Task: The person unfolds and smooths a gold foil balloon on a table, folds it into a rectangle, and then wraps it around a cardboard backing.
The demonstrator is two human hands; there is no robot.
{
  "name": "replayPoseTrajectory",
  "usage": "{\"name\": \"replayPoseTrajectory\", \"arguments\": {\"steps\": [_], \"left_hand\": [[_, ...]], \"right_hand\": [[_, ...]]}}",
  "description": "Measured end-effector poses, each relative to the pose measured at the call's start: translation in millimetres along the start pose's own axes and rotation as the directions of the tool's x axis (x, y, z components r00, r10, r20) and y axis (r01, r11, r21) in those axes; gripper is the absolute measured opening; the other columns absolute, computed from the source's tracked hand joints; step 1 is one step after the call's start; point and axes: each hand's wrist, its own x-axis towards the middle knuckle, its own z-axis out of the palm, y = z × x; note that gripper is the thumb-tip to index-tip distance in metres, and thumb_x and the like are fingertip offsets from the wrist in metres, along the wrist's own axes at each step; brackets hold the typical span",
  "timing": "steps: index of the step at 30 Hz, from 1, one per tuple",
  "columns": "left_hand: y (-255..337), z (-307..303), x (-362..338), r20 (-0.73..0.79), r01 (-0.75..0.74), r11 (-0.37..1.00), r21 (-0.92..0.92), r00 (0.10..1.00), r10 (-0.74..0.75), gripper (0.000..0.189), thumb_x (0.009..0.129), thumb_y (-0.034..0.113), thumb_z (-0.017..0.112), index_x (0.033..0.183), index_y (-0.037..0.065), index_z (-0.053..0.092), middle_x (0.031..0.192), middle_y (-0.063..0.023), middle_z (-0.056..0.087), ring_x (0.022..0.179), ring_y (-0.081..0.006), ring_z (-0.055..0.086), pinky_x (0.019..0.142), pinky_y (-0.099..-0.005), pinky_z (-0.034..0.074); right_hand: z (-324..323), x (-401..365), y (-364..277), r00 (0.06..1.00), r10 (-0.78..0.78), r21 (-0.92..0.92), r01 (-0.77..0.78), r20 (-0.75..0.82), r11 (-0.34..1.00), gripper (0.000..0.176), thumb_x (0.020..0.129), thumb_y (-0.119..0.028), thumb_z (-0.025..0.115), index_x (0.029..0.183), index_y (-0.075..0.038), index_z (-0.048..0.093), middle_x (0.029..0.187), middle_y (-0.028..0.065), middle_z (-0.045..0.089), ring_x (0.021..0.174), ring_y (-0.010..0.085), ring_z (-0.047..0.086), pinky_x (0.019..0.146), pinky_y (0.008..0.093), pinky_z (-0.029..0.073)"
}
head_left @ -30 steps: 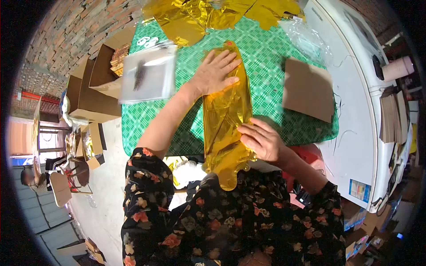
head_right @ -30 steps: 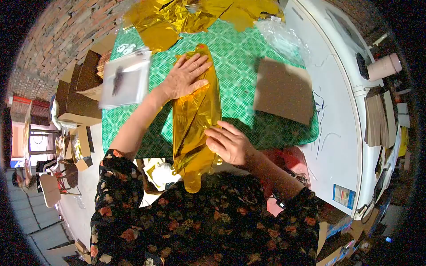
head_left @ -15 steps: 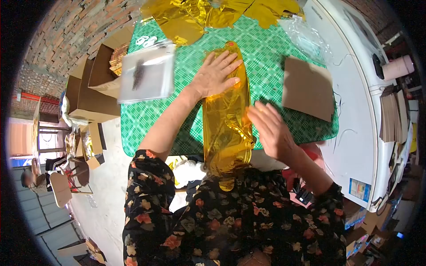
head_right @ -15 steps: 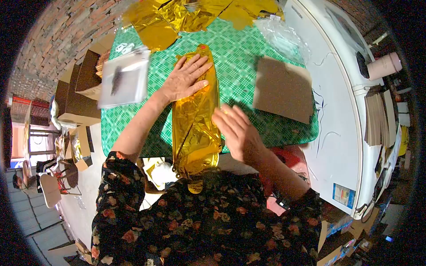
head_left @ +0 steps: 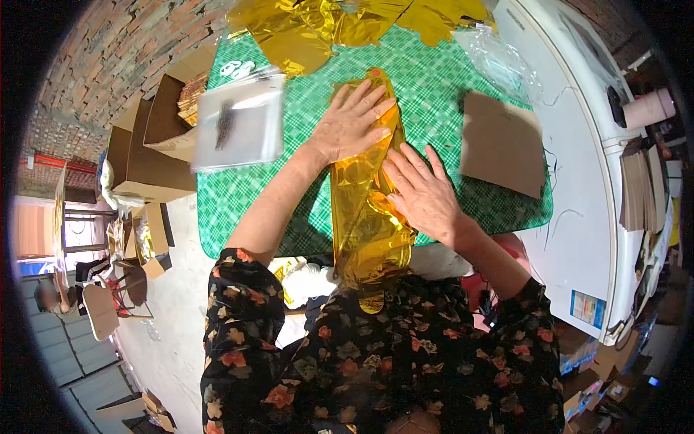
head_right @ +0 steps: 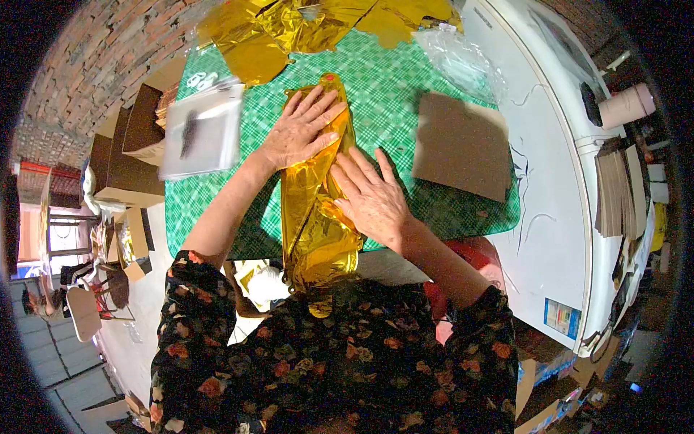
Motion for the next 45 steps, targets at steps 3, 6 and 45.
{"name": "replayPoseTrajectory", "arguments": {"steps": [3,6,45], "left_hand": [[0.1,-0.1,1.3,0.005,-0.015,0.998,0.060,1.000,0.014,0.065,0.108,0.057,0.035,0.165,0.024,0.033,0.171,-0.0077,0.028,0.160,-0.0330,0.018,0.129,-0.0559,0.011],[3.0,-2.8,1.3,0.015,-0.017,0.988,0.153,1.000,0.015,0.065,0.108,0.057,0.035,0.164,0.024,0.033,0.171,-0.0081,0.029,0.160,-0.0329,0.018,0.129,-0.0573,0.011],[40.3,4.4,-8.8,-0.163,0.174,0.942,-0.287,0.960,-0.227,0.048,0.105,0.034,0.054,0.146,0.009,0.057,0.157,-0.0196,0.047,0.150,-0.0399,0.038,0.126,-0.0538,0.025]], "right_hand": [[0.0,-0.1,-0.1,1.000,-0.001,0.002,0.001,-0.001,1.000,0.063,0.096,-0.038,0.067,0.148,-0.004,0.053,0.159,0.0126,0.045,0.153,0.0301,0.031,0.126,0.0598,0.016],[-0.3,0.2,0.0,1.000,0.006,0.006,-0.006,0.000,1.000,0.063,0.096,-0.038,0.067,0.147,-0.004,0.053,0.158,0.0121,0.045,0.153,0.0304,0.032,0.125,0.0611,0.017],[-4.1,8.1,2.0,0.999,0.030,0.026,-0.031,0.017,0.999,0.059,0.096,-0.044,0.065,0.145,-0.013,0.057,0.159,0.0238,0.038,0.153,0.0406,0.026,0.121,0.0702,0.012]]}}
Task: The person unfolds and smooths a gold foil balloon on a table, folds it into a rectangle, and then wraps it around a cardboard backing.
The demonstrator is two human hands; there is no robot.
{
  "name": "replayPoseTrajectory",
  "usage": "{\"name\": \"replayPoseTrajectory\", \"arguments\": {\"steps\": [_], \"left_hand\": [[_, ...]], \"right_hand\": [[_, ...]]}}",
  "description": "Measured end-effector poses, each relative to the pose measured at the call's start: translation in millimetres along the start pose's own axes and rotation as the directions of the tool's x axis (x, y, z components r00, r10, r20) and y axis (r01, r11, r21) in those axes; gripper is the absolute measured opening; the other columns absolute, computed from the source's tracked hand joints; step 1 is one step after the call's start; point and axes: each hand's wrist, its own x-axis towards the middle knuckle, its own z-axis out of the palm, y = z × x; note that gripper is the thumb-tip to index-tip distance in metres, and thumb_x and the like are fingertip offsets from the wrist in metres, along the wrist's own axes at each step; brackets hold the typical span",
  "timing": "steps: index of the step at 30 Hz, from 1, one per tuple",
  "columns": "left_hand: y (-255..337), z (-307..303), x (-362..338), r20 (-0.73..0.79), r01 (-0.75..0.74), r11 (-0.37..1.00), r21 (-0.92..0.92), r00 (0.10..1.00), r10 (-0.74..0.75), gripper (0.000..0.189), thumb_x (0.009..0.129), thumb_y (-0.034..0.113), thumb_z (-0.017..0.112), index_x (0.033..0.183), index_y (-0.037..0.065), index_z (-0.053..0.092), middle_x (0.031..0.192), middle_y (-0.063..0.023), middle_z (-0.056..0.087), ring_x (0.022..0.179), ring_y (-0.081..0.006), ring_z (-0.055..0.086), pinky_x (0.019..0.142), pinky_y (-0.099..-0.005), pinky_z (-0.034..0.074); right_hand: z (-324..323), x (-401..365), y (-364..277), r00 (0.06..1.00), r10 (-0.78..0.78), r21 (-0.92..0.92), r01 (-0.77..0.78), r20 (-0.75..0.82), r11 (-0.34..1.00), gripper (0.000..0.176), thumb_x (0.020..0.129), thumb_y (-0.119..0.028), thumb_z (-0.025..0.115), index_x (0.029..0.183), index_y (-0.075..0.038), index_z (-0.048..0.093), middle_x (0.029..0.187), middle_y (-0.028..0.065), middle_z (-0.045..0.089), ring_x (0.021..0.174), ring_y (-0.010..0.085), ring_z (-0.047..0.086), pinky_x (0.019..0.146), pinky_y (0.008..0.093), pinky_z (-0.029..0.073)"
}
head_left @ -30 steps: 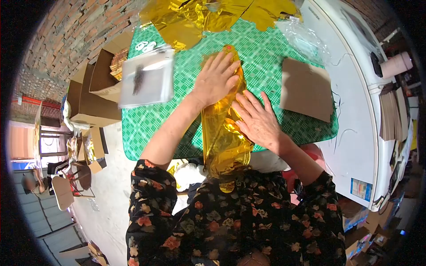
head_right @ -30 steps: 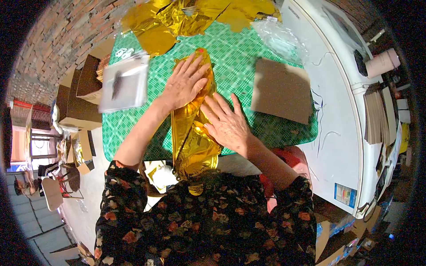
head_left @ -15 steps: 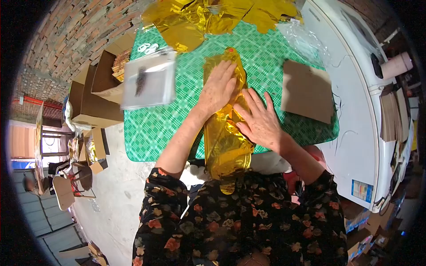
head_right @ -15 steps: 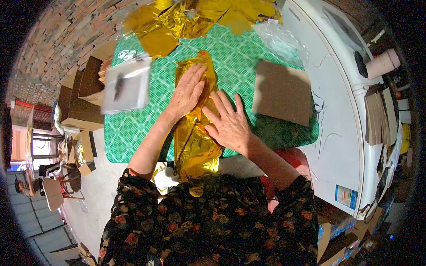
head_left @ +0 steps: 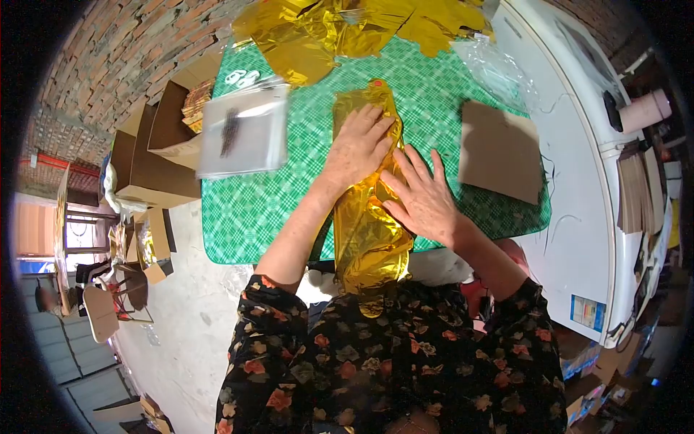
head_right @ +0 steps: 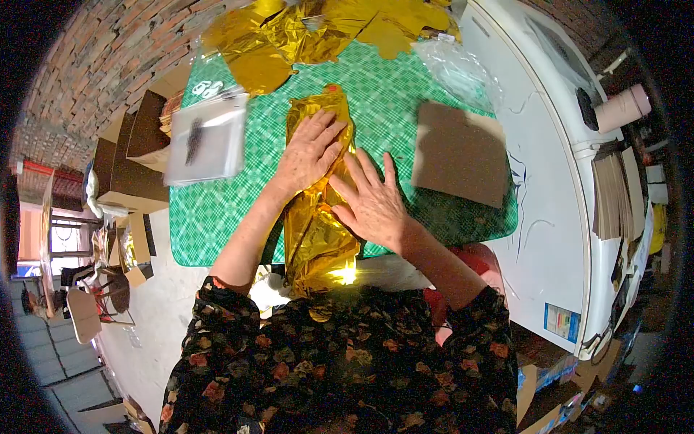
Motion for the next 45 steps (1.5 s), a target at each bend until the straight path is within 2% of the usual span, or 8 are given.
{"name": "replayPoseTrajectory", "arguments": {"steps": [9,13,17,26,27,32,38,45], "left_hand": [[3.2,3.9,-1.5,0.011,-0.013,0.990,0.141,1.000,0.011,0.051,0.105,0.036,0.055,0.149,0.011,0.054,0.159,-0.0188,0.044,0.151,-0.0376,0.036,0.126,-0.0521,0.025],[3.5,4.9,-1.7,0.017,-0.009,0.982,0.189,1.000,0.006,0.051,0.106,0.036,0.054,0.150,0.011,0.052,0.160,-0.0189,0.044,0.151,-0.0370,0.036,0.127,-0.0513,0.025],[4.3,4.8,-2.0,0.000,-0.006,0.982,0.188,1.000,0.006,0.050,0.107,0.036,0.052,0.150,0.010,0.051,0.160,-0.0192,0.044,0.151,-0.0366,0.036,0.127,-0.0505,0.025],[2.0,-2.0,-0.7,-0.059,0.065,0.995,-0.079,0.996,-0.070,0.052,0.108,0.033,0.050,0.152,0.005,0.047,0.161,-0.0198,0.041,0.152,-0.0388,0.034,0.126,-0.0479,0.028],[1.3,-3.3,-0.8,-0.066,0.079,0.988,-0.131,0.994,-0.089,0.053,0.108,0.033,0.050,0.152,0.004,0.046,0.161,-0.0200,0.041,0.153,-0.0388,0.033,0.126,-0.0474,0.027],[-1.5,-9.6,-0.2,-0.066,0.126,0.947,-0.297,0.986,-0.152,0.053,0.107,0.030,0.050,0.153,0.003,0.044,0.163,-0.0209,0.039,0.156,-0.0379,0.028,0.127,-0.0451,0.025],[0.5,-14.9,0.5,-0.097,0.158,0.918,-0.363,0.974,-0.206,0.053,0.103,0.023,0.053,0.150,-0.002,0.046,0.159,-0.0245,0.042,0.153,-0.0404,0.032,0.126,-0.0465,0.026],[-6.2,-11.7,-0.9,-0.081,0.179,0.914,-0.363,0.972,-0.223,0.054,0.107,0.029,0.050,0.154,0.002,0.043,0.161,-0.0221,0.040,0.154,-0.0385,0.031,0.127,-0.0455,0.025]], "right_hand": [[-1.5,-13.7,-8.7,0.997,0.023,0.014,-0.024,0.074,1.000,0.074,0.100,-0.053,0.057,0.159,-0.011,0.041,0.168,0.0197,0.028,0.159,0.0352,0.015,0.125,0.0673,0.004],[-6.5,-25.9,-16.5,0.990,-0.022,0.057,0.014,0.138,0.998,0.073,0.102,-0.052,0.056,0.159,-0.009,0.041,0.169,0.0150,0.029,0.160,0.0303,0.015,0.126,0.0653,0.002],[-4.6,-28.6,-12.6,0.993,-0.037,0.088,0.027,0.113,0.996,0.070,0.102,-0.050,0.056,0.158,-0.010,0.042,0.168,0.0141,0.032,0.159,0.0295,0.018,0.126,0.0640,0.003],[-8.8,-0.2,3.6,0.999,-0.012,-0.009,0.011,-0.051,1.000,0.064,0.096,-0.034,0.068,0.147,0.000,0.050,0.156,0.0144,0.045,0.153,0.0311,0.031,0.127,0.0623,0.012],[-5.4,3.4,5.0,0.995,-0.020,-0.021,0.018,-0.098,1.000,0.059,0.095,-0.031,0.070,0.142,0.001,0.055,0.151,0.0148,0.050,0.150,0.0327,0.035,0.125,0.0627,0.015],[1.2,14.6,9.3,0.988,-0.013,-0.047,0.006,-0.154,0.999,0.055,0.092,-0.029,0.073,0.135,0.004,0.061,0.145,0.0176,0.056,0.146,0.0356,0.039,0.123,0.0628,0.019],[3.2,20.0,9.0,0.960,0.062,-0.052,-0.079,-0.273,0.996,0.053,0.087,-0.024,0.076,0.129,0.007,0.064,0.142,0.0210,0.057,0.145,0.0374,0.041,0.123,0.0627,0.020],[7.7,33.1,22.6,0.951,0.072,-0.090,-0.103,-0.300,0.991,0.051,0.088,-0.026,0.075,0.128,0.004,0.066,0.145,0.0215,0.055,0.147,0.0384,0.039,0.123,0.0641,0.020]]}}
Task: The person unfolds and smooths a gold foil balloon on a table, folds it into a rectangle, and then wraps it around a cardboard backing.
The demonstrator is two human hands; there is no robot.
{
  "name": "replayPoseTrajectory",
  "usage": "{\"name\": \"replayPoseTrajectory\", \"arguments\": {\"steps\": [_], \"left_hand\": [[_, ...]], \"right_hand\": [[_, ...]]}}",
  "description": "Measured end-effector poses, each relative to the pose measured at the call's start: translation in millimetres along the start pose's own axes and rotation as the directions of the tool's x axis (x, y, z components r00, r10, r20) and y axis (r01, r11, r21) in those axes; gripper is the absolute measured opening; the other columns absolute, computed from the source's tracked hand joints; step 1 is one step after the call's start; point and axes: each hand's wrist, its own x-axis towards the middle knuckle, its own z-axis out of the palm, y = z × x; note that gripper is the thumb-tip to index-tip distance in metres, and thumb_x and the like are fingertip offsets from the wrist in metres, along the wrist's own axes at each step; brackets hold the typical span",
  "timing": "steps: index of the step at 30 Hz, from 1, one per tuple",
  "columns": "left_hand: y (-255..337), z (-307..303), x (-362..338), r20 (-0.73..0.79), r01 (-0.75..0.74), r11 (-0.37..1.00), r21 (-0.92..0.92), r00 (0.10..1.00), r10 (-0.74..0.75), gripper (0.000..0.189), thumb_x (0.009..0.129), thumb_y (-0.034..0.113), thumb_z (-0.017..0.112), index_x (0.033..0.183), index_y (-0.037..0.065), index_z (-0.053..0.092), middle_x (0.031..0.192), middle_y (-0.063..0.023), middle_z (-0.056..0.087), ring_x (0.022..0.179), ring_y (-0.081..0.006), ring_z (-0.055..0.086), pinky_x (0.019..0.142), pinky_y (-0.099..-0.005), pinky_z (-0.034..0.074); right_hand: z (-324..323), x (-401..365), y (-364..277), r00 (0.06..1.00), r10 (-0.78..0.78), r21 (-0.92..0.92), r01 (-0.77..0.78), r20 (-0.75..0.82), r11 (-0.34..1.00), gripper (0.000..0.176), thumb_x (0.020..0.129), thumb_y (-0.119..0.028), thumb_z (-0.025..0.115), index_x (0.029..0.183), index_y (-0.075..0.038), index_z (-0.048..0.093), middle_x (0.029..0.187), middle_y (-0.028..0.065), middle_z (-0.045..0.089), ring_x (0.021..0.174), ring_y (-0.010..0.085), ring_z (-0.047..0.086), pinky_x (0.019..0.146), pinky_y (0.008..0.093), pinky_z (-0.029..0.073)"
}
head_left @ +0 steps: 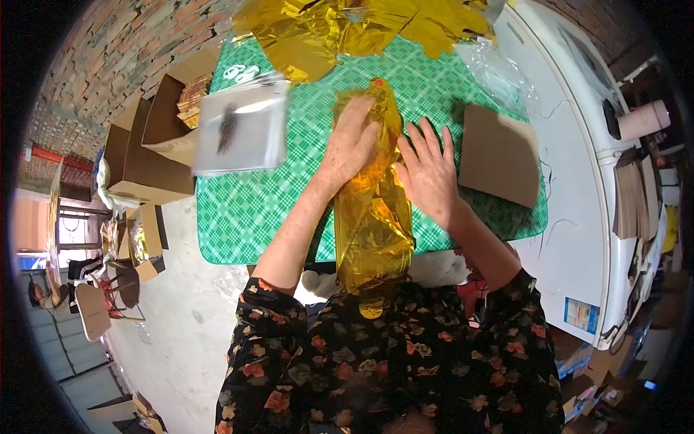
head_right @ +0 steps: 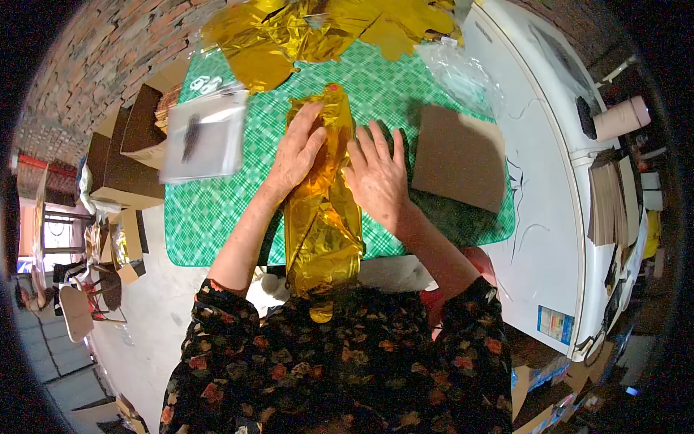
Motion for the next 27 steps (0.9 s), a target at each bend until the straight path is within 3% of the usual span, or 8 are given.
{"name": "replayPoseTrajectory", "arguments": {"steps": [8,12,17,22,27], "left_hand": [[0.0,1.4,0.3,0.008,-0.066,0.997,0.047,0.998,0.066,0.057,0.105,0.033,0.056,0.151,0.002,0.045,0.160,-0.0248,0.041,0.153,-0.0409,0.033,0.125,-0.0472,0.028],[3.6,2.9,-0.5,-0.002,-0.050,0.995,0.081,0.999,0.050,0.052,0.102,0.031,0.062,0.143,0.001,0.053,0.158,-0.0260,0.043,0.151,-0.0425,0.035,0.123,-0.0485,0.032],[-10.7,10.4,0.5,-0.029,-0.074,0.992,0.103,0.997,0.078,0.040,0.097,0.019,0.066,0.132,0.000,0.059,0.154,-0.0260,0.047,0.149,-0.0445,0.038,0.121,-0.0497,0.035],[-0.7,7.7,-0.8,-0.014,-0.069,0.989,0.133,0.997,0.072,0.044,0.094,0.013,0.066,0.135,0.001,0.056,0.149,-0.0252,0.052,0.149,-0.0458,0.037,0.121,-0.0505,0.035],[-1.8,7.3,-0.1,-0.011,-0.053,0.991,0.119,0.998,0.055,0.052,0.092,0.010,0.068,0.142,0.002,0.052,0.145,-0.0245,0.054,0.148,-0.0459,0.038,0.121,-0.0504,0.035]], "right_hand": [[-0.2,13.8,-4.6,0.996,-0.091,0.042,0.092,-0.015,0.995,0.038,0.091,-0.024,0.070,0.124,-0.005,0.068,0.145,0.0211,0.054,0.148,0.0403,0.037,0.122,0.0659,0.019],[8.4,13.7,-10.2,0.992,-0.126,0.042,0.126,0.009,0.991,0.033,0.090,-0.024,0.070,0.117,-0.005,0.069,0.145,0.0209,0.054,0.148,0.0403,0.036,0.122,0.0665,0.019],[2.4,6.7,-16.7,0.991,-0.126,0.086,0.121,0.052,0.989,0.040,0.090,-0.025,0.072,0.125,-0.007,0.067,0.146,0.0198,0.054,0.148,0.0386,0.037,0.123,0.0642,0.017],[-3.6,-5.1,-14.2,0.987,-0.126,0.087,0.118,0.097,0.989,0.049,0.091,-0.027,0.073,0.137,-0.010,0.062,0.145,0.0185,0.055,0.148,0.0362,0.038,0.123,0.0621,0.016],[-6.4,-6.5,-16.3,0.990,-0.074,0.088,0.064,0.121,0.994,0.060,0.091,-0.027,0.074,0.142,-0.002,0.055,0.146,0.0190,0.054,0.149,0.0367,0.037,0.124,0.0618,0.017]]}}
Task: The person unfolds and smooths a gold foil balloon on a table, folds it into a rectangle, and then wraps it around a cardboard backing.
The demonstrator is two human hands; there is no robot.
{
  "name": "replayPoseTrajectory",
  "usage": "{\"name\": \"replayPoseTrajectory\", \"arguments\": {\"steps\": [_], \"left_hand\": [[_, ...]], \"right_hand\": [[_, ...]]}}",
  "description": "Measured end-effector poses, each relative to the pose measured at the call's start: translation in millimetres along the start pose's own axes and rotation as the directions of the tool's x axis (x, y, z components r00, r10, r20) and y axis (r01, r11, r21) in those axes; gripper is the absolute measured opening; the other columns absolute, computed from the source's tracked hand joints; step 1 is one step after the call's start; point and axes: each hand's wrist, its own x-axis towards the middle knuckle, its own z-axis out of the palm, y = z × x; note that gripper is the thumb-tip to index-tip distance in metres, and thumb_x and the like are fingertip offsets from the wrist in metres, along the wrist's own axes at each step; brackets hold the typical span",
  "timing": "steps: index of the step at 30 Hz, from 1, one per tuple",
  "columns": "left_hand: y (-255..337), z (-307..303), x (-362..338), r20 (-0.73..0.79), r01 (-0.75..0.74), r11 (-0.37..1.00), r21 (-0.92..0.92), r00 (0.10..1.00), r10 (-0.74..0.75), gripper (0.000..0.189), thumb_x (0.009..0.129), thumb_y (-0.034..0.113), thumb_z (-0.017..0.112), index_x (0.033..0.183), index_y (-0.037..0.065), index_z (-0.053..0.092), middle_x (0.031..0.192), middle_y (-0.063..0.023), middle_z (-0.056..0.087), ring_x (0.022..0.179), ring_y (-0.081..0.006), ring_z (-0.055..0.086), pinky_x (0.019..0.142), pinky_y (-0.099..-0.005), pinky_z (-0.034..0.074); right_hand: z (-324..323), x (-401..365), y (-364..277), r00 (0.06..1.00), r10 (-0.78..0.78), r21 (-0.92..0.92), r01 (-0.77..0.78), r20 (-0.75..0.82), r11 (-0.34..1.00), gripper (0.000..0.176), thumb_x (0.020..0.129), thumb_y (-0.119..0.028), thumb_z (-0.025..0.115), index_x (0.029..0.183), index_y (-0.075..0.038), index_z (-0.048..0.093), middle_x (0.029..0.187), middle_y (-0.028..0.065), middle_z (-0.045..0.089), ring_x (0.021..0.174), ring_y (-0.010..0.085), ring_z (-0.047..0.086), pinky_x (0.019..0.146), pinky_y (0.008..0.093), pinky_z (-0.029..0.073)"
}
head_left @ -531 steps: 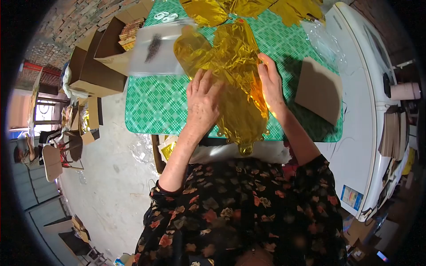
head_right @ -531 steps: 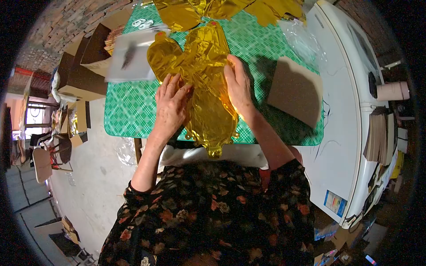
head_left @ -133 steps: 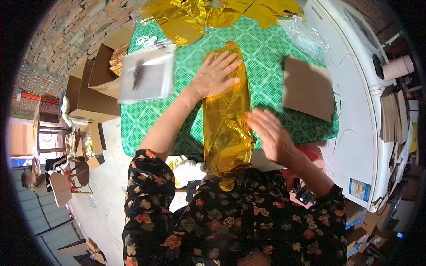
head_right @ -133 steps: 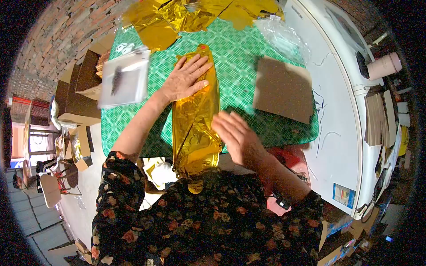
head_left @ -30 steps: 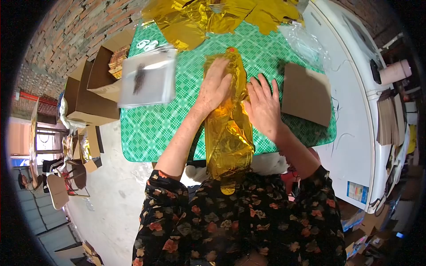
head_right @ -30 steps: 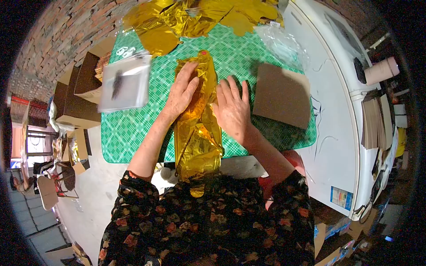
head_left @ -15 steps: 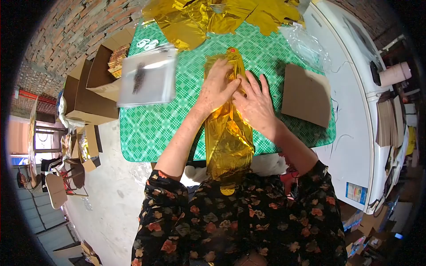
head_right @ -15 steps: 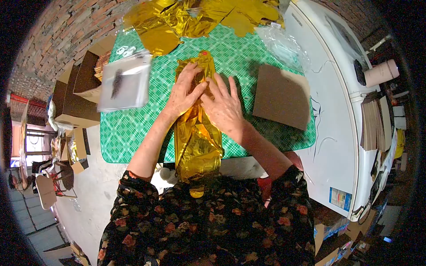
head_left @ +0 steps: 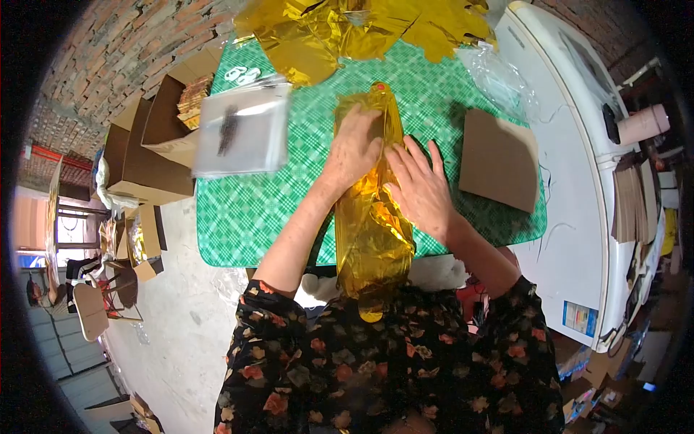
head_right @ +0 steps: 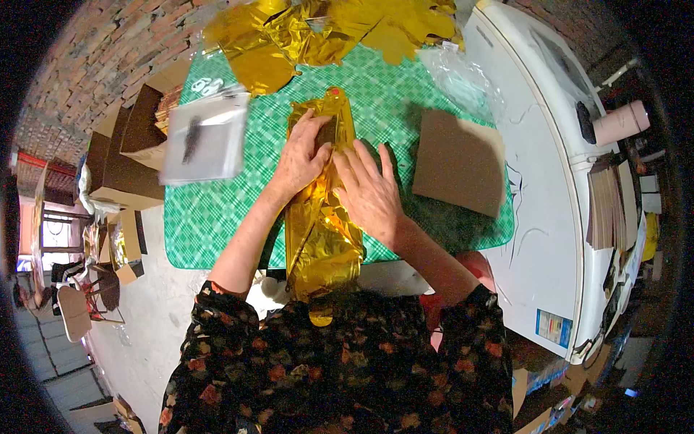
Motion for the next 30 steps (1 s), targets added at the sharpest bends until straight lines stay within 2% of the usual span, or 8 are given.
{"name": "replayPoseTrajectory", "arguments": {"steps": [4,8,11,17,23,26,29,30], "left_hand": [[2.6,-0.4,-0.8,-0.008,0.000,1.000,-0.018,1.000,0.000,0.057,0.090,0.008,0.069,0.144,0.002,0.050,0.145,-0.0244,0.054,0.148,-0.0458,0.038,0.121,-0.0504,0.036],[4.4,0.1,-2.1,-0.064,0.013,0.998,-0.059,0.998,-0.016,0.059,0.088,0.009,0.071,0.142,0.000,0.050,0.147,-0.0260,0.051,0.148,-0.0465,0.037,0.121,-0.0511,0.036],[-0.4,0.3,-0.1,-0.065,-0.068,0.997,-0.027,0.996,0.066,0.049,0.087,0.011,0.072,0.131,-0.002,0.055,0.147,-0.0280,0.050,0.148,-0.0494,0.036,0.121,-0.0528,0.035],[-2.1,0.4,-2.1,-0.050,-0.061,0.998,0.012,0.997,0.061,0.030,0.088,0.015,0.072,0.108,-0.004,0.063,0.147,-0.0262,0.051,0.148,-0.0526,0.033,0.121,-0.0545,0.034],[-9.6,0.4,-2.0,-0.001,-0.085,0.995,-0.052,0.996,0.085,0.024,0.091,0.011,0.064,0.112,0.001,0.069,0.146,-0.0242,0.053,0.151,-0.0482,0.032,0.121,-0.0532,0.034],[-12.3,1.1,-1.9,-0.022,-0.107,0.993,-0.041,0.994,0.106,0.026,0.090,0.015,0.066,0.112,0.001,0.070,0.139,-0.0251,0.057,0.145,-0.0505,0.039,0.118,-0.0542,0.037],[-8.2,0.1,-3.7,0.038,-0.064,0.998,-0.007,0.997,0.064,0.029,0.089,0.008,0.063,0.117,0.003,0.069,0.143,-0.0211,0.056,0.147,-0.0462,0.039,0.121,-0.0524,0.036],[-7.6,1.8,-3.6,0.027,-0.092,0.996,0.006,0.995,0.092,0.031,0.088,0.008,0.063,0.118,0.003,0.069,0.142,-0.0209,0.057,0.146,-0.0464,0.040,0.121,-0.0524,0.036]], "right_hand": [[-0.3,1.1,-0.1,1.000,0.023,0.023,-0.023,0.015,0.999,0.066,0.090,-0.028,0.075,0.142,0.005,0.051,0.147,0.0198,0.053,0.150,0.0367,0.036,0.124,0.0619,0.016],[1.2,3.4,0.1,1.000,0.026,0.012,-0.027,0.017,1.000,0.061,0.091,-0.030,0.073,0.139,0.004,0.056,0.150,0.0188,0.052,0.151,0.0365,0.033,0.124,0.0623,0.016],[3.7,2.3,2.0,1.000,0.003,0.010,-0.004,0.027,1.000,0.058,0.092,-0.032,0.072,0.136,0.004,0.060,0.152,0.0179,0.051,0.152,0.0368,0.032,0.124,0.0632,0.015],[3.2,3.4,4.9,0.999,-0.013,-0.018,0.014,0.038,1.000,0.056,0.094,-0.035,0.070,0.135,0.003,0.062,0.152,0.0164,0.051,0.152,0.0392,0.031,0.123,0.0654,0.015],[6.0,1.1,6.0,0.999,-0.002,-0.013,0.002,0.043,1.000,0.055,0.095,-0.036,0.068,0.136,0.000,0.062,0.150,0.0163,0.053,0.151,0.0412,0.031,0.122,0.0674,0.015],[9.8,0.8,6.3,1.000,0.000,-0.001,0.000,0.004,1.000,0.054,0.096,-0.037,0.067,0.136,-0.001,0.063,0.149,0.0164,0.054,0.151,0.0416,0.031,0.122,0.0679,0.015],[11.8,-1.7,7.8,1.000,0.007,-0.018,-0.007,0.024,1.000,0.052,0.097,-0.038,0.065,0.135,-0.002,0.064,0.149,0.0161,0.054,0.152,0.0417,0.029,0.122,0.0679,0.014],[9.7,-1.5,7.7,0.999,0.009,-0.035,-0.007,0.048,0.999,0.052,0.098,-0.039,0.064,0.134,-0.002,0.065,0.149,0.0160,0.054,0.152,0.0416,0.029,0.122,0.0679,0.014]]}}
